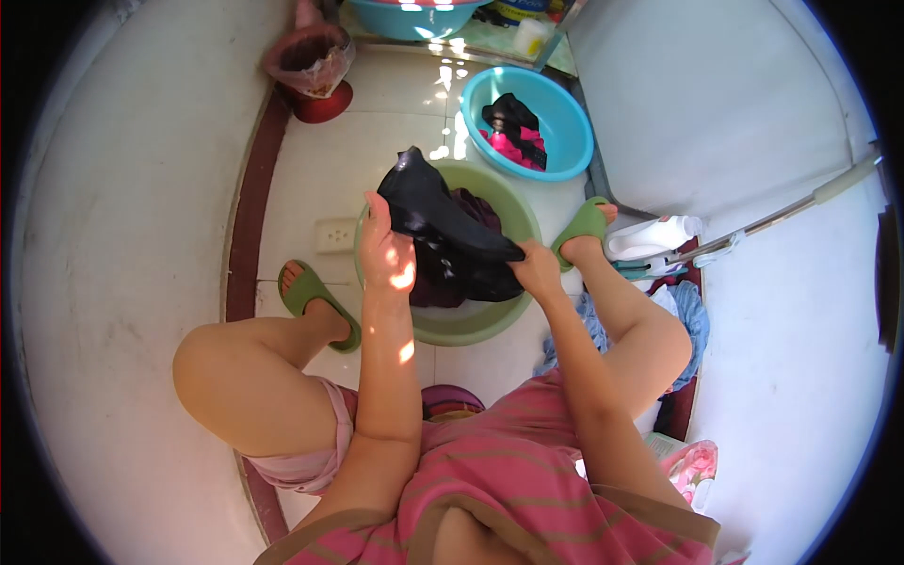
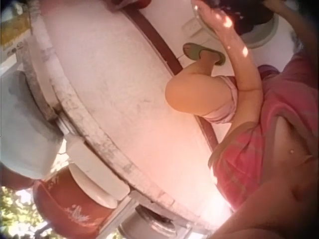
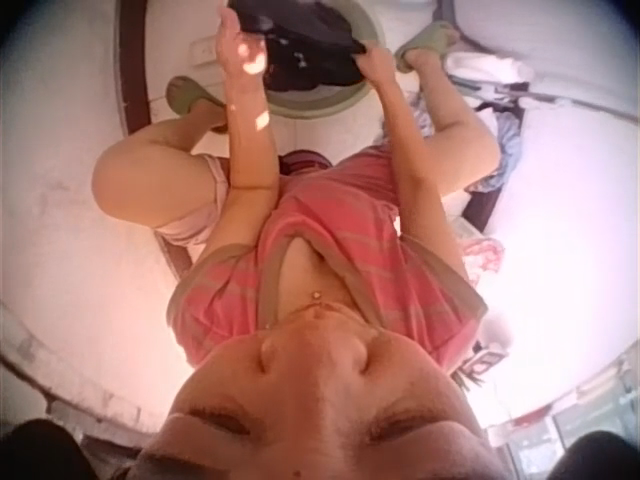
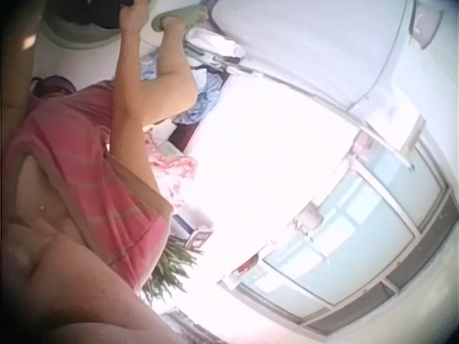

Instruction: The person washes clothes by hand, rubbing a bar of soap onto a garment, scrubbing the fabric to lather it, and washing it in a basin of water.

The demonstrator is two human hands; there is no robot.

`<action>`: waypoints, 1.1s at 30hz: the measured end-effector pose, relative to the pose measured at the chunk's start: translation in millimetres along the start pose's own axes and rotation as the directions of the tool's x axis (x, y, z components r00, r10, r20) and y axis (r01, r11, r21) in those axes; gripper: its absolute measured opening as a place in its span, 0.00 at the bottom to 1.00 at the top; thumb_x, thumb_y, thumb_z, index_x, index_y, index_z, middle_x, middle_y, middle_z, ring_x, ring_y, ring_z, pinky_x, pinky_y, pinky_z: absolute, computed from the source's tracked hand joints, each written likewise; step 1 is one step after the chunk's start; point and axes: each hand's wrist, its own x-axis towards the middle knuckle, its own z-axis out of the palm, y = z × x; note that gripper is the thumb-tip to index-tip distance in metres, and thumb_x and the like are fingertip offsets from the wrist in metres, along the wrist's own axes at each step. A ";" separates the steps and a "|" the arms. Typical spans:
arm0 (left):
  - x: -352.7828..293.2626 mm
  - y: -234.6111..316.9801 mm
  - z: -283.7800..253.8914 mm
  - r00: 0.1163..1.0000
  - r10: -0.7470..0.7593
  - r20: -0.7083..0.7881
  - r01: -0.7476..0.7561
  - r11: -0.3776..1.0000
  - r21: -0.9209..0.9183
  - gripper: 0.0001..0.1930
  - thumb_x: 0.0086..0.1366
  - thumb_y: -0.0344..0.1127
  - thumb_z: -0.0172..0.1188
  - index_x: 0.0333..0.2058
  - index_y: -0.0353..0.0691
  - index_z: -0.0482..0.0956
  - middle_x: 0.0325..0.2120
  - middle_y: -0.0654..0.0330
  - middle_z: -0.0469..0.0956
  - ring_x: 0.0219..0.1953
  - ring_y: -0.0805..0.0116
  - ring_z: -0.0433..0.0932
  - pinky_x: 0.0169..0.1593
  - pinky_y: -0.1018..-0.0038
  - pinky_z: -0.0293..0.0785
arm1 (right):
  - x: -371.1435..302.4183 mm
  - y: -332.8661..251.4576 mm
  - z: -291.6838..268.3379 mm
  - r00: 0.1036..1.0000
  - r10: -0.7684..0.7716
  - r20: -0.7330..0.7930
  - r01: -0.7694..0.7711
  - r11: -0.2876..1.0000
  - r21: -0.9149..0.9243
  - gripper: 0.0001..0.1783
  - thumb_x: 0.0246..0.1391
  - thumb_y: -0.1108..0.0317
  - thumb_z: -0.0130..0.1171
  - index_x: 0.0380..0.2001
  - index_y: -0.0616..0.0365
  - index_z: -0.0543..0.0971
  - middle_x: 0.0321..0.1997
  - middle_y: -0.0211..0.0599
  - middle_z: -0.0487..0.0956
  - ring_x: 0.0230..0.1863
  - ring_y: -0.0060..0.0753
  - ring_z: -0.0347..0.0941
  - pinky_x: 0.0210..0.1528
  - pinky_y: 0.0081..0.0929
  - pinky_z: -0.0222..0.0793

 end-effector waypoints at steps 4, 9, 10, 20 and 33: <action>1.7 17.1 -7.1 0.955 0.111 -0.275 -0.068 0.984 0.162 0.28 0.71 0.54 0.36 0.53 0.33 0.69 0.51 0.58 0.73 0.52 0.64 0.71 0.57 0.68 0.63 | 14.5 -38.8 -61.0 0.940 -0.141 -0.311 0.223 0.943 0.247 0.11 0.42 0.76 0.58 0.33 0.61 0.80 0.33 0.42 0.78 0.34 0.39 0.75 0.41 0.26 0.69; 1.3 36.8 0.5 0.969 0.199 -0.147 -0.150 0.944 0.294 0.29 0.70 0.55 0.36 0.51 0.34 0.70 0.49 0.59 0.74 0.52 0.64 0.71 0.58 0.67 0.62 | 26.7 -61.8 -116.8 0.953 0.093 -0.288 0.184 0.576 0.796 0.13 0.43 0.81 0.53 0.36 0.66 0.78 0.33 0.33 0.78 0.36 0.22 0.73 0.42 0.18 0.67; 3.9 36.3 2.9 0.969 0.217 -0.121 -0.160 0.916 0.367 0.29 0.70 0.54 0.37 0.49 0.32 0.71 0.46 0.58 0.75 0.49 0.65 0.73 0.54 0.68 0.67 | 31.9 -61.4 -122.2 0.952 0.116 -0.284 0.198 0.472 0.859 0.15 0.43 0.82 0.53 0.37 0.65 0.78 0.34 0.32 0.78 0.36 0.22 0.73 0.43 0.18 0.67; 5.4 23.0 -13.6 0.940 -0.004 -0.340 0.113 0.947 0.301 0.28 0.70 0.53 0.42 0.47 0.28 0.73 0.43 0.54 0.76 0.44 0.64 0.76 0.51 0.70 0.70 | 41.8 -28.1 -108.8 0.985 0.141 -0.100 0.021 0.475 0.880 0.20 0.39 0.87 0.46 0.39 0.67 0.78 0.35 0.37 0.79 0.36 0.25 0.74 0.43 0.17 0.68; 2.7 11.9 1.3 0.917 -0.134 -0.375 0.133 0.991 -0.028 0.29 0.70 0.54 0.38 0.52 0.32 0.69 0.49 0.52 0.73 0.51 0.55 0.72 0.57 0.60 0.67 | 33.8 -18.5 -72.6 0.995 0.094 -0.013 0.021 -0.080 0.997 0.22 0.35 0.73 0.44 0.39 0.66 0.74 0.39 0.40 0.77 0.43 0.35 0.73 0.52 0.28 0.67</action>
